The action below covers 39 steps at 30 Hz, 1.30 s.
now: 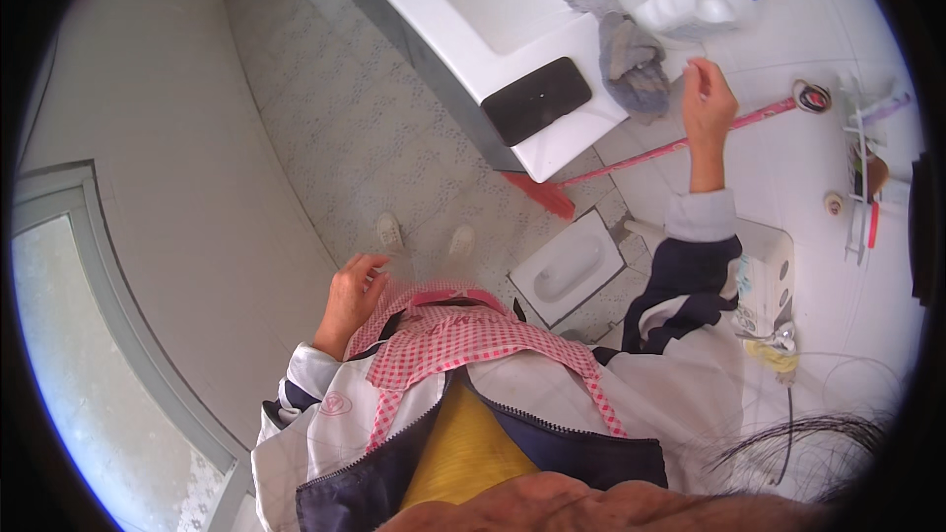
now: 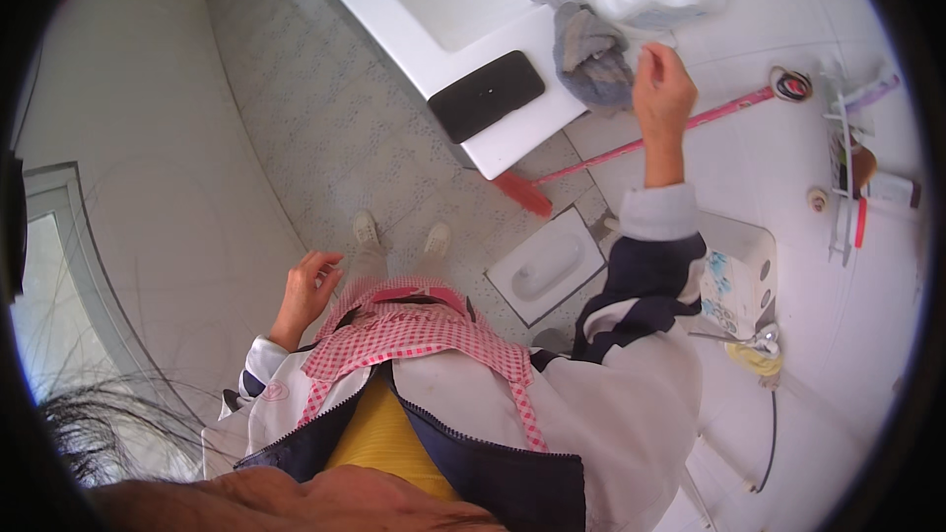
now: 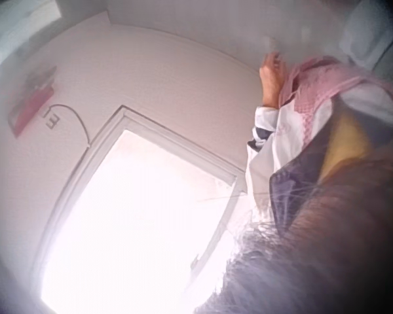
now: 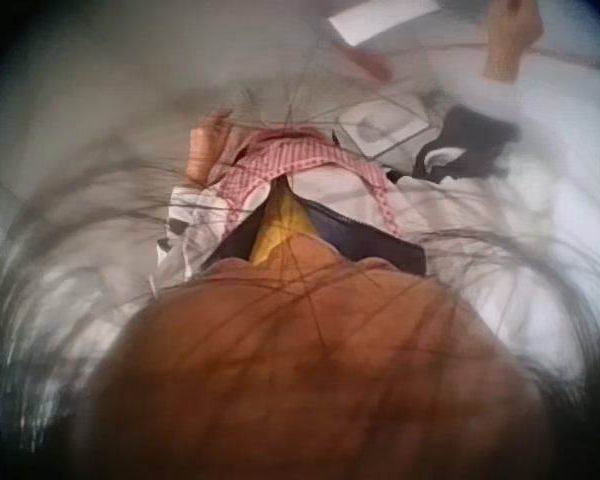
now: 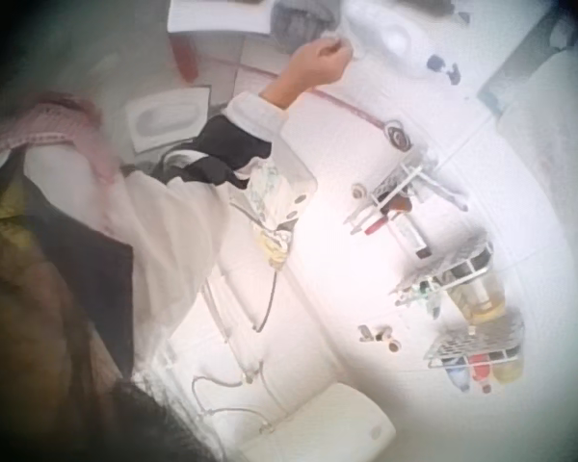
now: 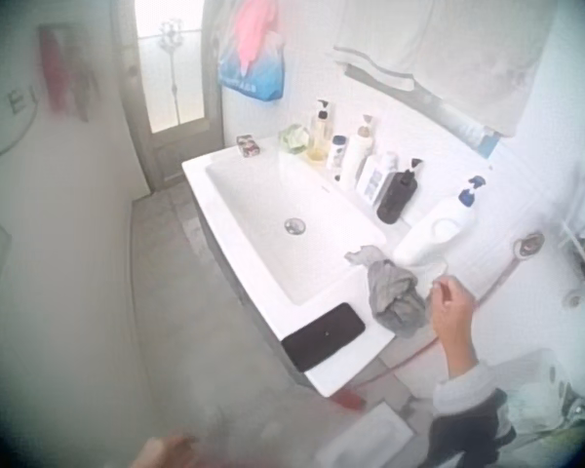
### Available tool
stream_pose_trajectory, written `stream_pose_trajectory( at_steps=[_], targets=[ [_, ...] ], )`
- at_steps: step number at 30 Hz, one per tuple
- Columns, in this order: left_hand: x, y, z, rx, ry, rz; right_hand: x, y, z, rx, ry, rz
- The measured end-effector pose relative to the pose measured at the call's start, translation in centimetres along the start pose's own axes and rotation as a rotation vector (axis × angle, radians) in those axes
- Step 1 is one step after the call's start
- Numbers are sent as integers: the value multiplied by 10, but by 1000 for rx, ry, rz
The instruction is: The person sprays water from a handheld shower head onto the bathroom floor and squat toilet, then uses a squeegee to push water toward the drain. The person also wipes the water heater with a cloth and opens the bathroom door.
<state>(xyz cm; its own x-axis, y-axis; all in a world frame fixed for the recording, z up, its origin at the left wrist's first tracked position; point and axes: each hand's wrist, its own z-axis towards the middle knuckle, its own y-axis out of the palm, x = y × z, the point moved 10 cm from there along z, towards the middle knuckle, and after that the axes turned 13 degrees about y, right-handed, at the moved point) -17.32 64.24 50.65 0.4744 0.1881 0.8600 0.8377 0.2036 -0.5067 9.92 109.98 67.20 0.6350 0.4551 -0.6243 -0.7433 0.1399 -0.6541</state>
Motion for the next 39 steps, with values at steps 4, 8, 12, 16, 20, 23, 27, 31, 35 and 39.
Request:
stream_pose_trajectory(
  at_steps=[4, 8, 12, 16, 20, 23, 27, 31, 35, 39],
  targets=[
    [-56, 12, -48, -1, -194, 103, 102, -2, -41, -176, 114, -720],
    [-85, 31, -92, -66, -357, 150, 167, 29, -73, -447, -197, -1039],
    [-90, 51, -94, -82, -371, 73, 222, 58, -81, -571, -355, -1440],
    [-89, 52, -92, -78, -394, 60, 260, 60, -69, -586, -360, -1734],
    [-93, 39, -95, -67, -396, 127, 291, 61, -59, -626, -262, -1876],
    [-98, 29, -95, -24, -381, 125, 310, 61, -78, -858, -43, -1834],
    [-113, 21, -87, -32, -363, 80, 293, 63, -151, -1174, 2, -1742],
    [-141, -3, -71, 20, -352, -20, 245, 37, -227, -1236, 258, -1629],
    [-178, -43, -44, 74, -274, -42, 160, 27, -298, -1147, 201, -1650],
    [-230, -106, -26, 166, -289, -141, 74, 33, -330, -1131, 441, -1616]
  ],
)
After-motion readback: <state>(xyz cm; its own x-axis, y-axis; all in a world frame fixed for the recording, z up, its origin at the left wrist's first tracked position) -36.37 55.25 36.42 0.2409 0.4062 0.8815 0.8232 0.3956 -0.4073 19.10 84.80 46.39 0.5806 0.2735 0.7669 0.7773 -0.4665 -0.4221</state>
